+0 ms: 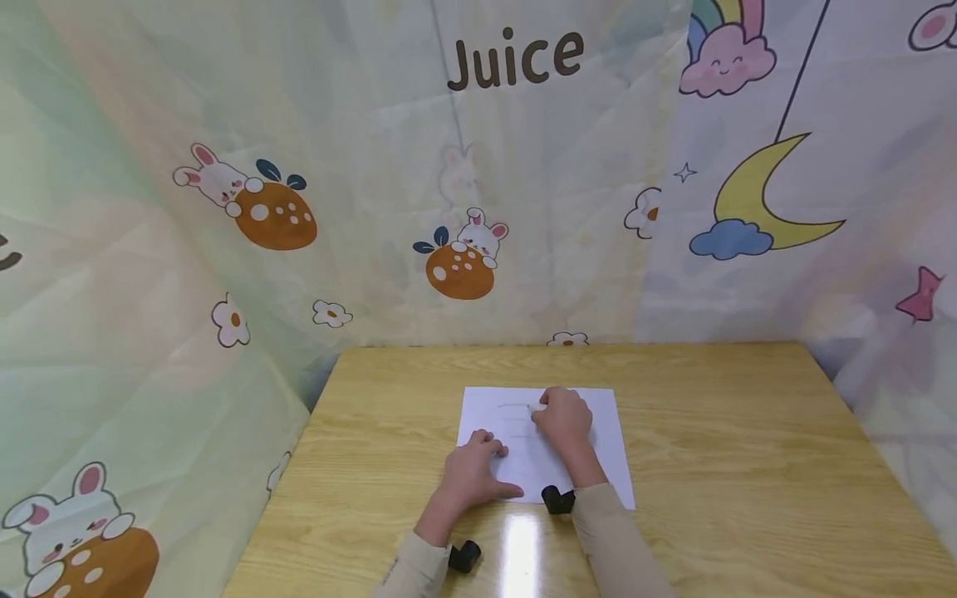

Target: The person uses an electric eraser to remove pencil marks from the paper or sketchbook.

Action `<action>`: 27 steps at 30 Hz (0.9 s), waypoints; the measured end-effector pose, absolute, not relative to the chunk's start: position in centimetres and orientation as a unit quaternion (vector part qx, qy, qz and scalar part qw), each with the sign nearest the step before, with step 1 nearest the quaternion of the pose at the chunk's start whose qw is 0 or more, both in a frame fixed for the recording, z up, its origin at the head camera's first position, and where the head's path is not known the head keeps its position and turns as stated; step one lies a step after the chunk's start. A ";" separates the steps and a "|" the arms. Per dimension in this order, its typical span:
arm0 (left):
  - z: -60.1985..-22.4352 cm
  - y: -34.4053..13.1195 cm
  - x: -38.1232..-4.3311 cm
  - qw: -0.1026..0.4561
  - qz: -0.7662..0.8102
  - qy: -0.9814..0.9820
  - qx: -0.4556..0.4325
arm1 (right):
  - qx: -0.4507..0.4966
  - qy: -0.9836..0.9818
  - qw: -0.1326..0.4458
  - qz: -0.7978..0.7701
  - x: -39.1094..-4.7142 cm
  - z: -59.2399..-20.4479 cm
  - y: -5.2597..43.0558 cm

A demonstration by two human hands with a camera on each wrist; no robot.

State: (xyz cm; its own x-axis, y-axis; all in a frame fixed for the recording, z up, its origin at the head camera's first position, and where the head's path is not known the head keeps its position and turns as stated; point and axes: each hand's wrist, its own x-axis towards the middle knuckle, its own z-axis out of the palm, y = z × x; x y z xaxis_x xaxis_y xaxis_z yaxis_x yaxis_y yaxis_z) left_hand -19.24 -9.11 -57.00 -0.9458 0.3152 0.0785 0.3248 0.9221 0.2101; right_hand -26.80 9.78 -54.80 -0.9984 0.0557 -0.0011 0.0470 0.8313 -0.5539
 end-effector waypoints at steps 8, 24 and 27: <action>-57.0 -8.9 -19.2 0.023 -0.109 -0.980 -0.164 | -0.034 -0.953 0.012 0.300 -26.2 -55.1 10.0; -57.3 -8.8 -19.2 0.027 -0.114 -0.981 -0.158 | -0.035 -0.951 0.017 0.308 -26.4 -55.2 10.4; -57.4 -8.9 -19.0 0.024 -0.116 -0.980 -0.157 | -0.041 -0.952 0.013 0.304 -26.3 -55.2 10.4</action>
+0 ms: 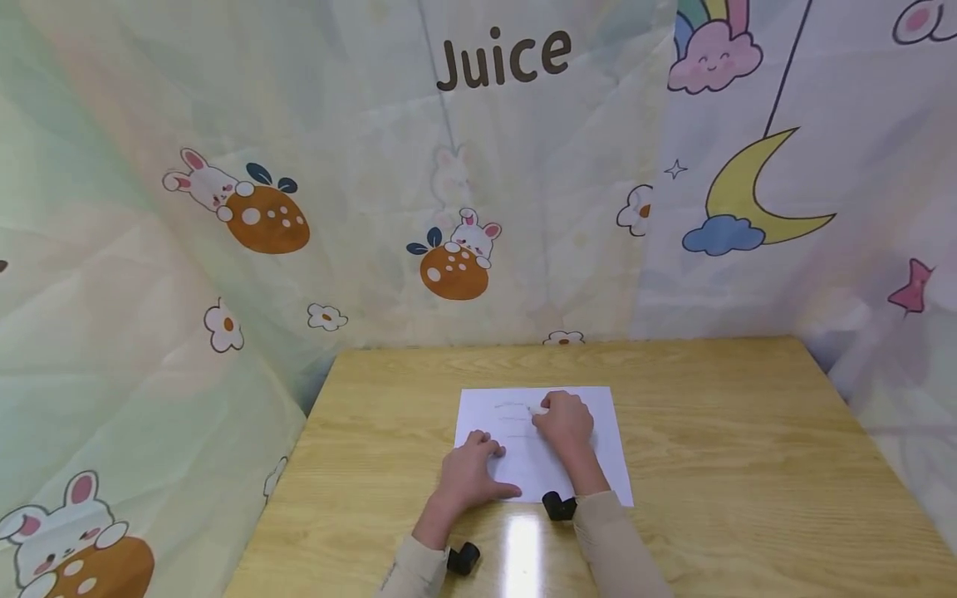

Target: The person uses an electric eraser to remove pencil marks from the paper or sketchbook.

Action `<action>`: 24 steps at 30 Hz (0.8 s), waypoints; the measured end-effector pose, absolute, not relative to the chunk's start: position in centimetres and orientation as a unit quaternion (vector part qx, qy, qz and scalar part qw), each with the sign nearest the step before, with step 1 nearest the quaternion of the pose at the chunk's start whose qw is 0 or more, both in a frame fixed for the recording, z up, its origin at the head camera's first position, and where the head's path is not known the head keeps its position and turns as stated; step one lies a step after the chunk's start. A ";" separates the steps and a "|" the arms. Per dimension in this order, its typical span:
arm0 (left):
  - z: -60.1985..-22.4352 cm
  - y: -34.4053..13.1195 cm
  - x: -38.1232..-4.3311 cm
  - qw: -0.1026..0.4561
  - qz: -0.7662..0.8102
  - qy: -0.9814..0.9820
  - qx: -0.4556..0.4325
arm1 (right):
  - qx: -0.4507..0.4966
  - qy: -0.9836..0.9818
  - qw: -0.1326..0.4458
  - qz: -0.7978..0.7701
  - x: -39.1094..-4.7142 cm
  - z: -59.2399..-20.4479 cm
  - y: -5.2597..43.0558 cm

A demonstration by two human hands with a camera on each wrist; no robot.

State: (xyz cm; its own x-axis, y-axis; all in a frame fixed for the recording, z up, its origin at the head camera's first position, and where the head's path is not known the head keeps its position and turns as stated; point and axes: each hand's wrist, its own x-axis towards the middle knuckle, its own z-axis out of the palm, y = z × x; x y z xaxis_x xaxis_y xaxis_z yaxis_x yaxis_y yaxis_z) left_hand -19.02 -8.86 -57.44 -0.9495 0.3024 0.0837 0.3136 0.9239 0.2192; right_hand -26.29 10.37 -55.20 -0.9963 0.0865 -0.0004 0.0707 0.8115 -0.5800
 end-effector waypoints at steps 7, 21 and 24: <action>-57.1 -8.7 -18.9 0.020 -0.126 -0.980 -0.152 | -0.033 -0.952 0.023 0.302 -26.4 -55.1 10.2; -57.5 -8.7 -18.7 0.022 -0.119 -0.981 -0.153 | -0.025 -0.955 0.012 0.295 -26.7 -55.5 10.1; -57.5 -8.7 -18.7 0.024 -0.123 -0.981 -0.151 | -0.012 -0.954 0.016 0.299 -26.7 -55.4 10.1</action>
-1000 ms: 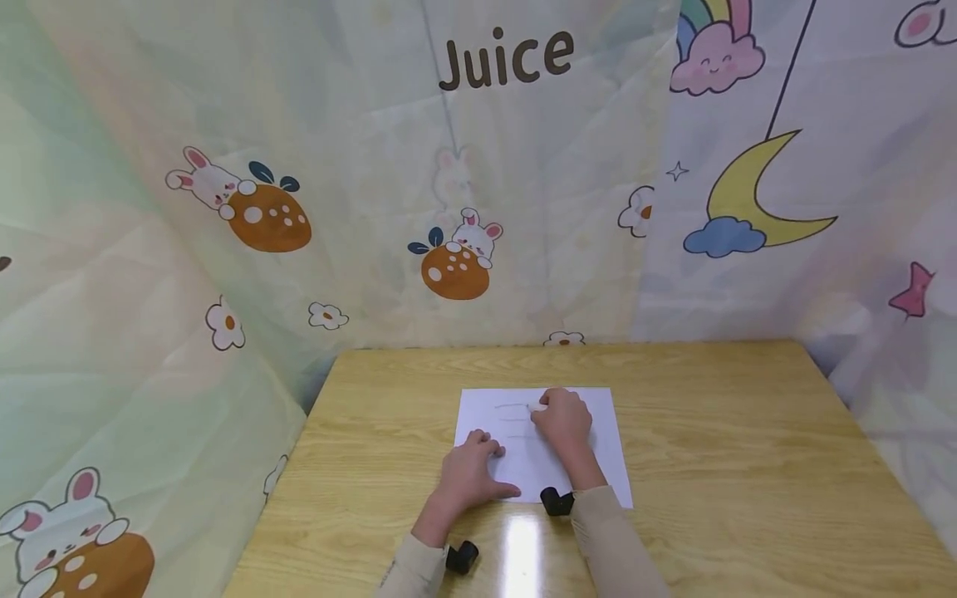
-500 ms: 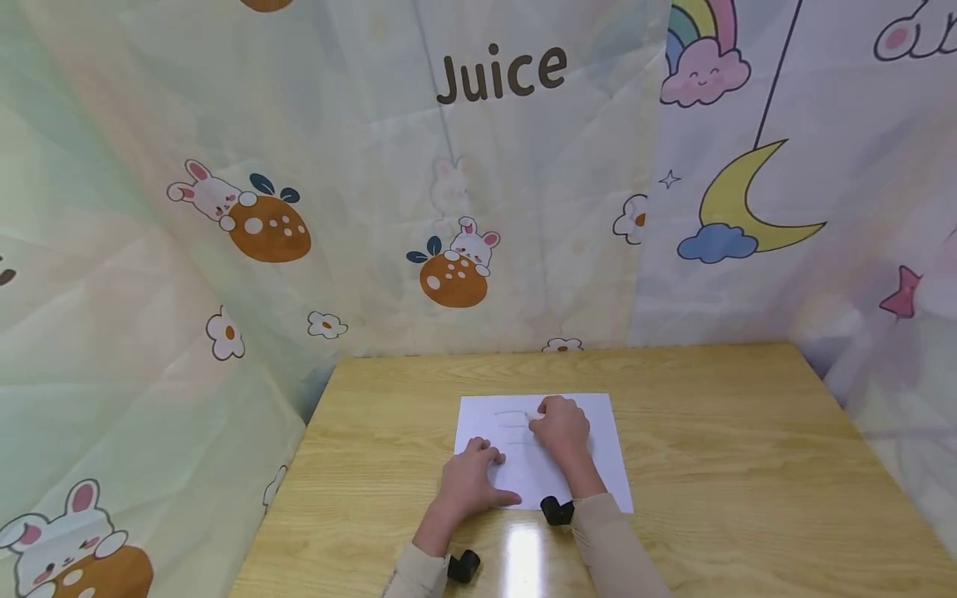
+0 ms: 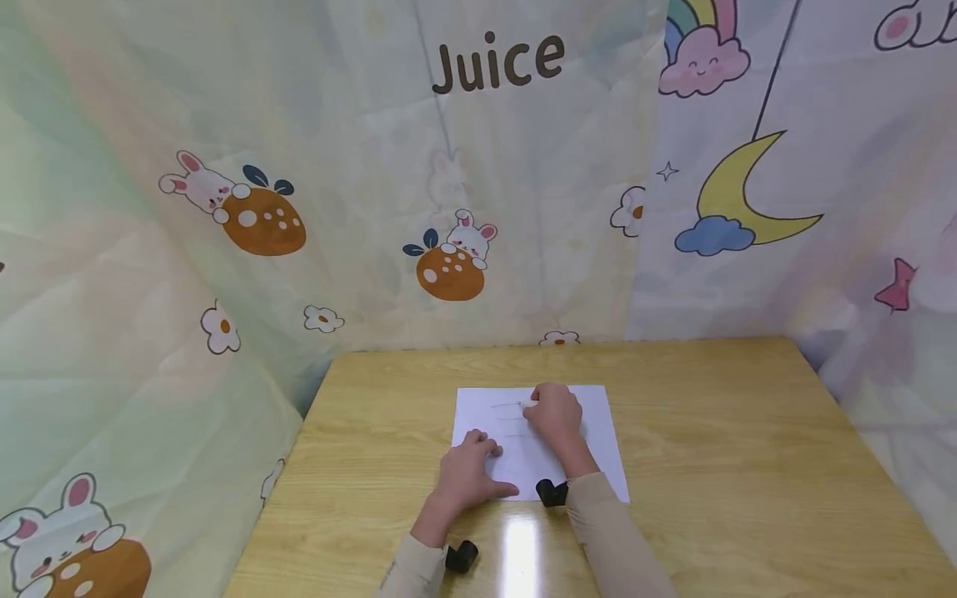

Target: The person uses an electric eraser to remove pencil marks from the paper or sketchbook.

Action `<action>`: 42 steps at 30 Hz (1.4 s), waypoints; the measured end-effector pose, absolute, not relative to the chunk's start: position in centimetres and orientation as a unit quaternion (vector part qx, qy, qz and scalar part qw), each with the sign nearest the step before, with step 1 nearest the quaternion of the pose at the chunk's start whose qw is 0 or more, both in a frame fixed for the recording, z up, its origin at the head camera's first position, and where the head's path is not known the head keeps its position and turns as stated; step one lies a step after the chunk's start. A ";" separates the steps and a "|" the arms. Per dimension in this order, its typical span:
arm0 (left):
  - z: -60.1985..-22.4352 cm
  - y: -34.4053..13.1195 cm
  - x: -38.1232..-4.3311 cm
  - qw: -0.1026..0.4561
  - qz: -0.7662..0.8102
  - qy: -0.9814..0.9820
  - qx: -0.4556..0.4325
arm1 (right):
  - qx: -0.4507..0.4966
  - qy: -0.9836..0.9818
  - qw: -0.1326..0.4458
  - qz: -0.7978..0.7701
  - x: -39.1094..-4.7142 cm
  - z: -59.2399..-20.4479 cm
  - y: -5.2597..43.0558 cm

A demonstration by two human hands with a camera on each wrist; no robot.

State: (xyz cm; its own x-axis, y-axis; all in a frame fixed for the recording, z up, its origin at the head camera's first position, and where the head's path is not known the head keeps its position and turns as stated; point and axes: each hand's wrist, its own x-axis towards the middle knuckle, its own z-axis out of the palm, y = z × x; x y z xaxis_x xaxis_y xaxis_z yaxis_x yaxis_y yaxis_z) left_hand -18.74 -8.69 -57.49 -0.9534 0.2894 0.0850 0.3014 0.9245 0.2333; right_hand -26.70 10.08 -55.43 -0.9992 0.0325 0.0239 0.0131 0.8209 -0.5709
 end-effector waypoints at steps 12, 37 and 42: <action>-56.7 -8.8 -19.6 -0.020 -0.108 -0.981 -0.160 | -0.027 -0.951 0.017 0.307 -26.4 -55.1 10.1; -56.7 -9.1 -19.9 -0.027 -0.097 -0.981 -0.164 | -0.033 -0.960 0.012 0.278 -26.8 -54.8 9.2; -56.5 -9.2 -19.7 -0.029 -0.099 -0.981 -0.162 | -0.040 -0.960 0.010 0.278 -26.6 -54.8 8.9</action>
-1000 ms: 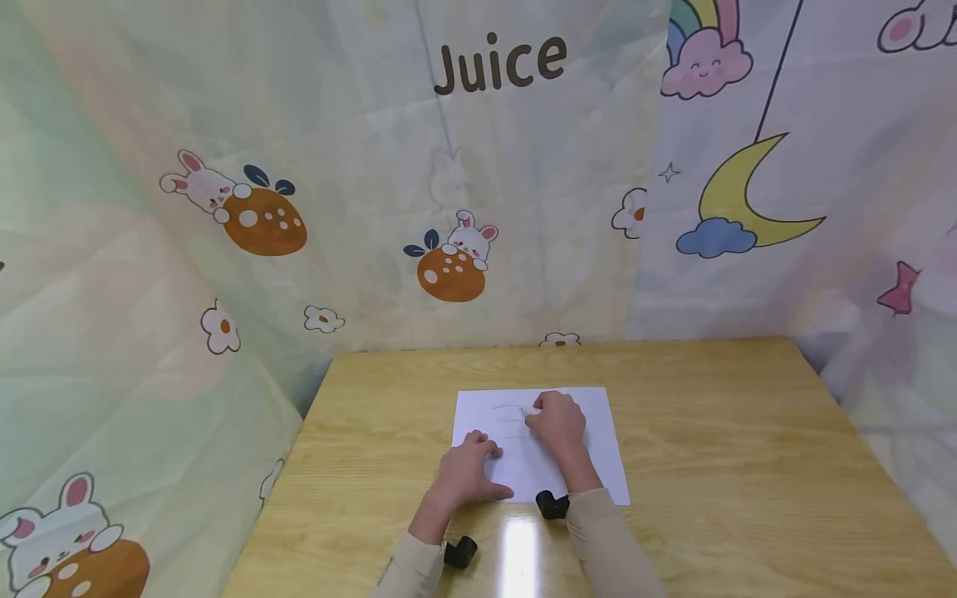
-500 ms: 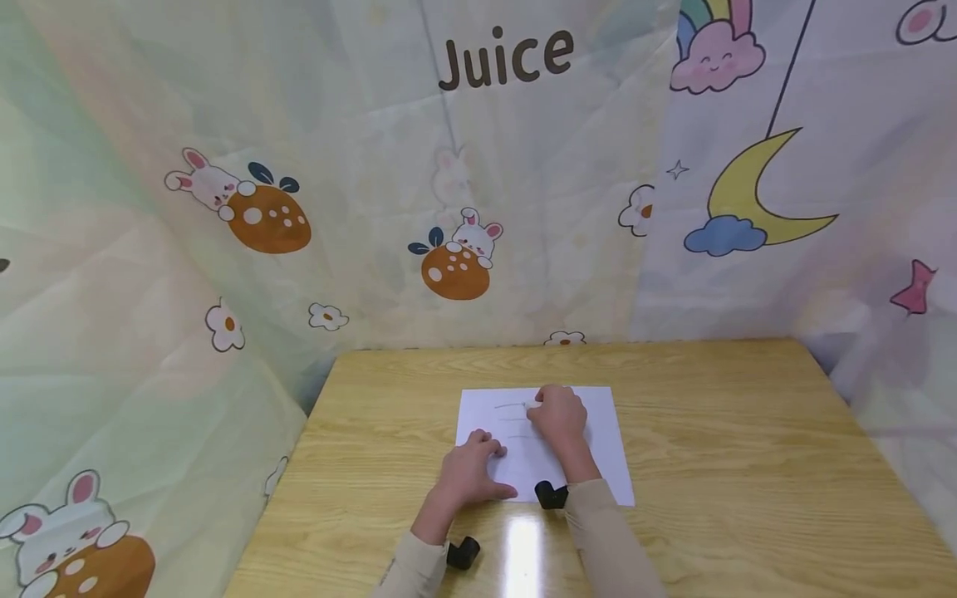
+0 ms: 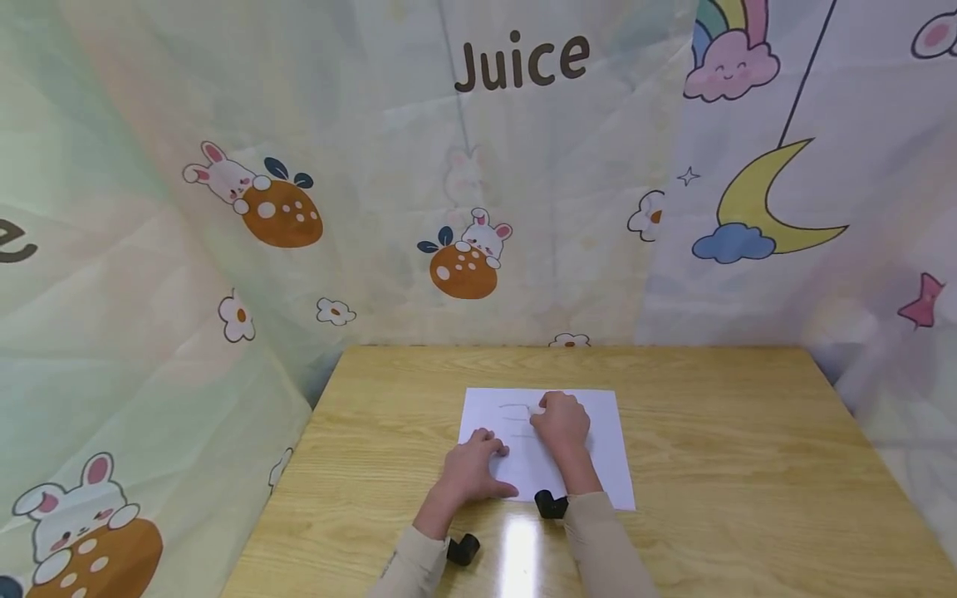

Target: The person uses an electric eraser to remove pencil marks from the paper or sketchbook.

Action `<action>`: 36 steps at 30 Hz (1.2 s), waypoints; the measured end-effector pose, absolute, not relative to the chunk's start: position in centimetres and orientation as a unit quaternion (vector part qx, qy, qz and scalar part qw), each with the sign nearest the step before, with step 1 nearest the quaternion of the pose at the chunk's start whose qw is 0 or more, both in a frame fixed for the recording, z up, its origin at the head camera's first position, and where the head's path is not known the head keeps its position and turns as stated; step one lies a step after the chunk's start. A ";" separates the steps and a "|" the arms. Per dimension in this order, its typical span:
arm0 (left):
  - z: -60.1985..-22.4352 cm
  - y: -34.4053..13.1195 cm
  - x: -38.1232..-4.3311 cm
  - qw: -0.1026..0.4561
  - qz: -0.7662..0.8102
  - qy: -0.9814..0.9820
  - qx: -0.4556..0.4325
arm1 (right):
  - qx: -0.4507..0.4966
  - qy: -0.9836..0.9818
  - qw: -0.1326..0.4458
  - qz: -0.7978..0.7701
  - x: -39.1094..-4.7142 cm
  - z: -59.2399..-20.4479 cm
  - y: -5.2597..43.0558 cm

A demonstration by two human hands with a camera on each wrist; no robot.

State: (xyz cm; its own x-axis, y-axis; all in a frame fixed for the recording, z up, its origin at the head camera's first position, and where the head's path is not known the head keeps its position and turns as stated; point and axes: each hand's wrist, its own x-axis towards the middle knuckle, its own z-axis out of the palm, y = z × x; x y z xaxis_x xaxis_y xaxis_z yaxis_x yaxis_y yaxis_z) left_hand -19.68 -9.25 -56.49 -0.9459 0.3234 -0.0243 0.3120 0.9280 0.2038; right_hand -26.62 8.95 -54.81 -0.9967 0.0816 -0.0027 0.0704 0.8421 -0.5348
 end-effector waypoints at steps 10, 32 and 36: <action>-56.7 -9.3 -19.8 0.032 0.093 0.981 0.168 | -0.038 -0.958 0.014 0.284 -26.5 -54.9 9.0; -56.6 -9.4 -19.5 0.028 0.087 0.982 0.167 | -0.039 -0.953 0.017 0.300 -26.1 -55.2 9.2; -56.8 -9.3 -19.7 0.026 0.087 0.982 0.168 | -0.036 -0.949 0.031 0.311 -26.4 -55.4 9.3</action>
State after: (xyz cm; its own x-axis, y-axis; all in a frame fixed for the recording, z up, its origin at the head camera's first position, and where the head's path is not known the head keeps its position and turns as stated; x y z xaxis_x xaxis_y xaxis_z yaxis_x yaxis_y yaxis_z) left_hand -19.71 -9.33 -56.79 -0.9421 0.3346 -0.0208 0.3256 0.9282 0.1799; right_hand -26.44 9.29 -55.41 -0.9956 0.0870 0.0360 0.0489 0.8041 -0.5924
